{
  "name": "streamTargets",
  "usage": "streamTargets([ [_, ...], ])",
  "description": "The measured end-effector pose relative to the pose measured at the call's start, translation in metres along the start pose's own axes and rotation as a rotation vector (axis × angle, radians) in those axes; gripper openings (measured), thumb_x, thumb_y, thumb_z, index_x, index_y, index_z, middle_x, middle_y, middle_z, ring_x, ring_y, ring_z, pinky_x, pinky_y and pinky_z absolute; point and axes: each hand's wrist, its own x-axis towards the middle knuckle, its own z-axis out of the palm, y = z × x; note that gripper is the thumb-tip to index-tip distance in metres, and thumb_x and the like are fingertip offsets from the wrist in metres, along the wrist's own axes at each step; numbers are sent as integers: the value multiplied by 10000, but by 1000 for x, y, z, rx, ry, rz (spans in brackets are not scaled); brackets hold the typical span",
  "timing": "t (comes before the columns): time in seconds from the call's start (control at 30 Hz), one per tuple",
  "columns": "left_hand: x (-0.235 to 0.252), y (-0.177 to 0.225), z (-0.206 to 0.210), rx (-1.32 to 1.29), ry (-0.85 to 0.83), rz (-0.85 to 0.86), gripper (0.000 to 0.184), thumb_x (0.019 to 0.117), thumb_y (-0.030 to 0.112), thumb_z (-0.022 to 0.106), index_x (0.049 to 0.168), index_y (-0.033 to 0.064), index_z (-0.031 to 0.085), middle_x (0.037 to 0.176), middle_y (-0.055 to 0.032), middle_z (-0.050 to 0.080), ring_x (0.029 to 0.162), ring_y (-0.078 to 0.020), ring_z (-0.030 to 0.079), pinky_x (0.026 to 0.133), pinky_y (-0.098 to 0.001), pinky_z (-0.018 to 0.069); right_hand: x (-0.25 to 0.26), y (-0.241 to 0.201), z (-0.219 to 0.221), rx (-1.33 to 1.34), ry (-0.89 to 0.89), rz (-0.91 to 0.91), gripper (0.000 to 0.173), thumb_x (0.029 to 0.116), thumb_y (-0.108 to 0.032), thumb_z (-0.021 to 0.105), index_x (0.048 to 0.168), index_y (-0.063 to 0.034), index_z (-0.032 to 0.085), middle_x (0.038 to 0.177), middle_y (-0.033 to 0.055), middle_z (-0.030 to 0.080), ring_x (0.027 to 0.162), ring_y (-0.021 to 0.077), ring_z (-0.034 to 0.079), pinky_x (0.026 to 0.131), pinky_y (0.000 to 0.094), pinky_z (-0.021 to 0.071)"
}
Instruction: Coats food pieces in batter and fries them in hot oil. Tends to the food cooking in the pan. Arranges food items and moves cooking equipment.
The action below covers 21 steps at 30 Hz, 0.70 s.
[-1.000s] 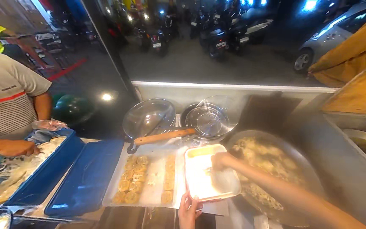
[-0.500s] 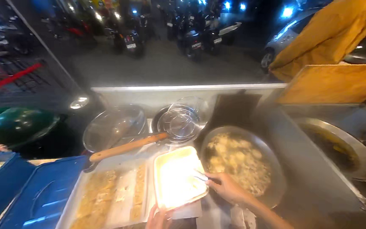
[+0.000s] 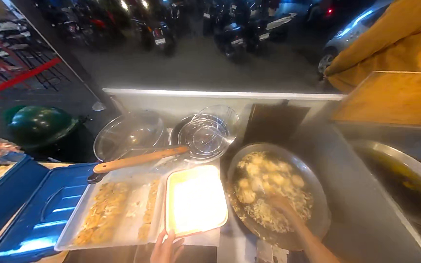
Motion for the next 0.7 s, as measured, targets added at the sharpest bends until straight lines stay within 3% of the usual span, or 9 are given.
streamTargets([
  [0.1, 0, 2, -2, -8, 15, -14, 473, 1068, 191, 532, 1479, 8, 385, 1087, -185, 700, 875, -262, 745, 769, -421, 635, -6, -32, -5, -289, 9, 48, 595, 1022, -463, 550, 1376, 13, 595, 1406, 267, 594, 1341, 423, 553, 1097, 638, 426],
  [0.2, 0, 3, -1, -9, 1, -26, 492, 1064, 180, 543, 1495, 12, 376, 1088, -201, 698, 875, -268, 743, 770, -420, 631, -54, -71, -27, -372, 117, 11, 563, 989, -451, 601, 1322, 2, 638, 1327, 266, 643, 1271, 439, 600, 1044, 658, 456],
  [0.27, 0, 3, 0, -18, -1, -29, 501, 1056, 165, 553, 1495, -1, 378, 1077, -217, 700, 875, -282, 742, 772, -436, 630, -104, -99, -40, -394, 154, -120, 543, 1006, -491, 584, 1315, -51, 655, 1251, 264, 677, 1199, 462, 632, 1001, 679, 471],
  [0.37, 2, 2, -2, -48, -6, -25, 510, 1038, 138, 584, 1489, -6, 392, 1051, -218, 717, 877, -294, 745, 781, -449, 628, -190, -162, -29, -425, 117, -413, 557, 1019, -529, 559, 1481, -218, 577, 1174, 232, 712, 1083, 453, 674, 933, 681, 496],
  [0.43, 4, 4, -3, -53, -28, -18, 499, 1031, 134, 603, 1470, -11, 417, 1051, -218, 721, 863, -289, 747, 772, -441, 633, -233, -216, 2, -456, 52, -599, 557, 1014, -521, 548, 1515, -277, 545, 1149, 192, 733, 1058, 419, 691, 923, 668, 508],
  [0.5, 5, 5, -4, -60, -48, -11, 487, 1021, 125, 620, 1448, -17, 435, 1050, -216, 720, 844, -279, 747, 754, -430, 635, -263, -278, 49, -557, -78, -692, 543, 1038, -501, 511, 1533, -279, 516, 1207, 172, 720, 1122, 395, 678, 955, 640, 506],
  [0.6, 5, 8, -5, -58, -68, 7, 521, 1009, 130, 642, 1458, -28, 431, 1056, -207, 713, 841, -259, 739, 751, -414, 630, -282, -365, 135, -733, -227, -843, 498, 1057, -423, 507, 1484, -171, 555, 1218, 221, 694, 1158, 425, 650, 955, 636, 493],
  [0.7, -1, 9, -6, -105, -63, 5, 530, 978, 49, 640, 1445, -55, 413, 1087, -203, 689, 840, -224, 722, 755, -390, 620, -279, -412, 226, -850, -305, -970, 400, 987, -283, 636, 1281, -12, 654, 1230, 285, 666, 1172, 487, 624, 947, 695, 475],
])
